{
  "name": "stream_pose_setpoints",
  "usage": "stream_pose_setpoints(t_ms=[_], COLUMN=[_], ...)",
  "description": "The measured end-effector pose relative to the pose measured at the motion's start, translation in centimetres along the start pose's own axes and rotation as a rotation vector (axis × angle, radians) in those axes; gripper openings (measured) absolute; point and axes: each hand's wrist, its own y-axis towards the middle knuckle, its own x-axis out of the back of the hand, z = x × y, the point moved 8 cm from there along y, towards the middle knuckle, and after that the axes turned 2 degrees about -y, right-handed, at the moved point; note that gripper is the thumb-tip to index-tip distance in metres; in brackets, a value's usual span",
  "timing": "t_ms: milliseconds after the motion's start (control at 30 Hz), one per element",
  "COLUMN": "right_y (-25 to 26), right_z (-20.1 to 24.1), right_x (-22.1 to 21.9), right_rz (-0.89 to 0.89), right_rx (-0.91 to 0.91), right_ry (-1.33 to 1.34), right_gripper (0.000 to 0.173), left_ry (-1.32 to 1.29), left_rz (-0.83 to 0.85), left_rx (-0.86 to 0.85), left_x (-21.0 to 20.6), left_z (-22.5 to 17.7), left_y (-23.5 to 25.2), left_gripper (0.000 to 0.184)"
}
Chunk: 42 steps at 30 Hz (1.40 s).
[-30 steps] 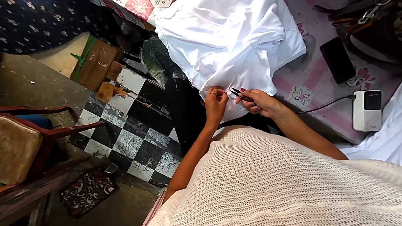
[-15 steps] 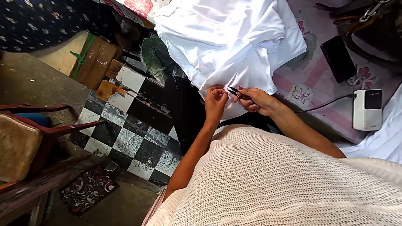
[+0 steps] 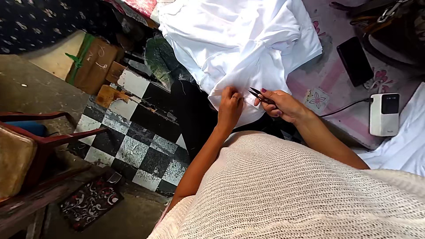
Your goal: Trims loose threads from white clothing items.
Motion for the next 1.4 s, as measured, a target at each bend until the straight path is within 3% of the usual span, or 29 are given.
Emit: stream_pose_setpoints(t_ms=[167,300,667,1100,1400], right_y=[0.6,0.9,1.2,1.7,1.5], right_z=[-2.8,-4.0,-4.3,-4.4,-4.3], right_x=[-0.9,-1.4,-3.3,-3.5,-3.0], right_rz=[0.048,0.052,-0.046,-0.097,-0.116], right_rx=[-0.075,-0.099,0.032,0.067,0.071], right_ry=[0.062,0.085,0.197,0.202,0.193], right_gripper=[0.047,0.046,0.045,0.039,0.037], left_ry=[-0.056,-0.152,0.001,-0.084,-0.148], left_rz=[0.046,-0.012,-0.188,-0.182,-0.169], left_rx=[0.023,0.05,0.018,-0.005,0.071], left_x=[0.9,1.6,2.4,1.9,1.7], left_z=[-0.4,-0.7,-1.2,-1.3,-0.4], left_y=[-0.6,-1.0,-1.9,-1.8,-1.9], left_gripper=[0.004,0.005,0.003,0.005,0.008])
